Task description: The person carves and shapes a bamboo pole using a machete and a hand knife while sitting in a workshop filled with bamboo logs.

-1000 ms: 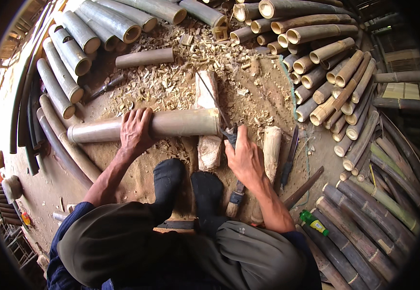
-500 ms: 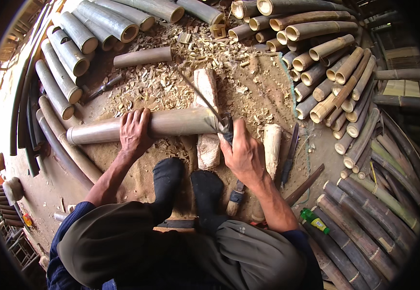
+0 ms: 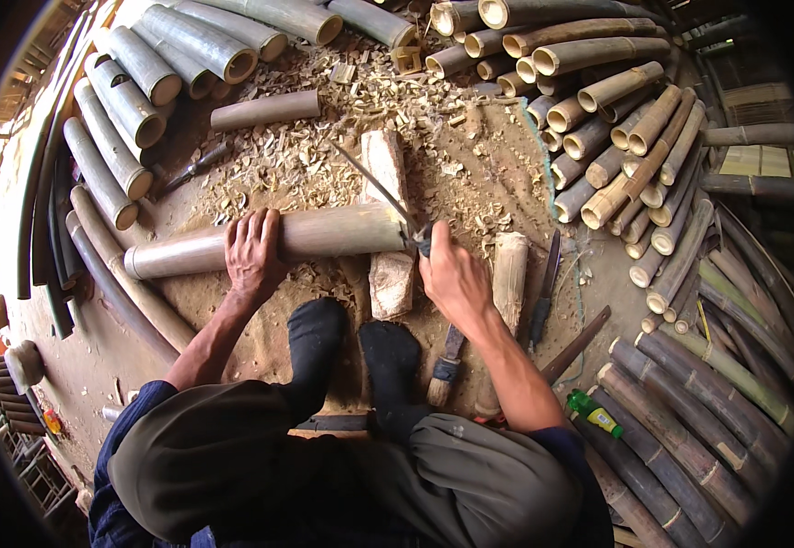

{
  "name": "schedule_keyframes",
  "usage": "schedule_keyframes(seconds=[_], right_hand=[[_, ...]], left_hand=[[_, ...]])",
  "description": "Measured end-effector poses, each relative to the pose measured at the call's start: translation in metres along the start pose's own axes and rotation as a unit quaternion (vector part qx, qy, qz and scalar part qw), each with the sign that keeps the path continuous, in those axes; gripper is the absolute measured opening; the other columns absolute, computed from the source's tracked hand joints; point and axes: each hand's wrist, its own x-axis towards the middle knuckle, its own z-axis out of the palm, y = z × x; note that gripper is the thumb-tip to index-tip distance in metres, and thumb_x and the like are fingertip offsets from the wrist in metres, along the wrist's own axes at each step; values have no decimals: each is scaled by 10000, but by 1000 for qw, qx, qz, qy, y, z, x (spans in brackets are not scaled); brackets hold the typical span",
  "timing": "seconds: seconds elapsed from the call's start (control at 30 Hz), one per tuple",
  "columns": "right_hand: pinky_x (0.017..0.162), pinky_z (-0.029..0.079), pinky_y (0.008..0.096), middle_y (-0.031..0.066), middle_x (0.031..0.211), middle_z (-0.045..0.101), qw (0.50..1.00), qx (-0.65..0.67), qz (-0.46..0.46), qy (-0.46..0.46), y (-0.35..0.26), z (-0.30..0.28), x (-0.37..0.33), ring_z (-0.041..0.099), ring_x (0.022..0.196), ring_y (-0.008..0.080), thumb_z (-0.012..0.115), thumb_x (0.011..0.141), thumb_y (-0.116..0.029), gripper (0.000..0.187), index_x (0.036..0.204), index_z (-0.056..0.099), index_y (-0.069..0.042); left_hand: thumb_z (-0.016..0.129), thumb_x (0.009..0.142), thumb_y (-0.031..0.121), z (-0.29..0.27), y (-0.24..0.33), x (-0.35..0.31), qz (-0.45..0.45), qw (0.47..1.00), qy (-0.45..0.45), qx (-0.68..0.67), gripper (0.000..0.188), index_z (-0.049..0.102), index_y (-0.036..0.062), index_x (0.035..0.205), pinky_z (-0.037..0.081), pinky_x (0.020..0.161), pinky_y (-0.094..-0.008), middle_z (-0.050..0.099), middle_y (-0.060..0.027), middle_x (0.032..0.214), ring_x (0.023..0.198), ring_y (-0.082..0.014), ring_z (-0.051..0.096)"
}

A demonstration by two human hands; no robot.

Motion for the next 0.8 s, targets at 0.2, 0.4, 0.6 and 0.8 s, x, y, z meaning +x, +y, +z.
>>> schedule_keyframes(seconds=[0.2, 0.4, 0.6, 0.8], right_hand=[[497, 568, 401, 185, 733, 662, 993, 71, -37, 81, -13, -19, -10, 676, 585, 306, 607, 1027, -88, 204, 1117, 473, 37], [369, 462, 330, 108, 667, 610, 996, 38, 86, -6, 18, 21, -3, 571, 493, 203, 556, 1014, -44, 178, 1153, 474, 32], [586, 568, 480, 224, 771, 644, 983, 146, -5, 111, -31, -21, -26, 732, 745, 369, 662, 1009, -132, 237, 1119, 499, 1], [386, 483, 435, 217, 698, 644, 986, 129, 60, 83, 24, 48, -14, 637, 497, 281, 578, 1032, -118, 174, 1082, 457, -3]], left_hand=[[838, 728, 247, -4, -8, 1, 0, 1000, 5, 3, 687, 583, 31, 1328, 424, 1088, -510, 661, -158, 1286, 1189, -326, 629], [921, 645, 346, -12, -6, 23, 26, 997, -50, -54, 728, 591, 68, 1231, 459, 1000, -495, 664, -146, 1121, 1082, -355, 637], [954, 599, 391, -17, -16, 21, 20, 996, -73, -47, 760, 600, 90, 1200, 467, 972, -494, 659, -136, 1112, 1073, -345, 640], [939, 554, 340, -33, -26, 74, 22, 943, -316, -103, 790, 628, 56, 1222, 547, 937, -473, 707, -143, 1083, 1029, -340, 699]])
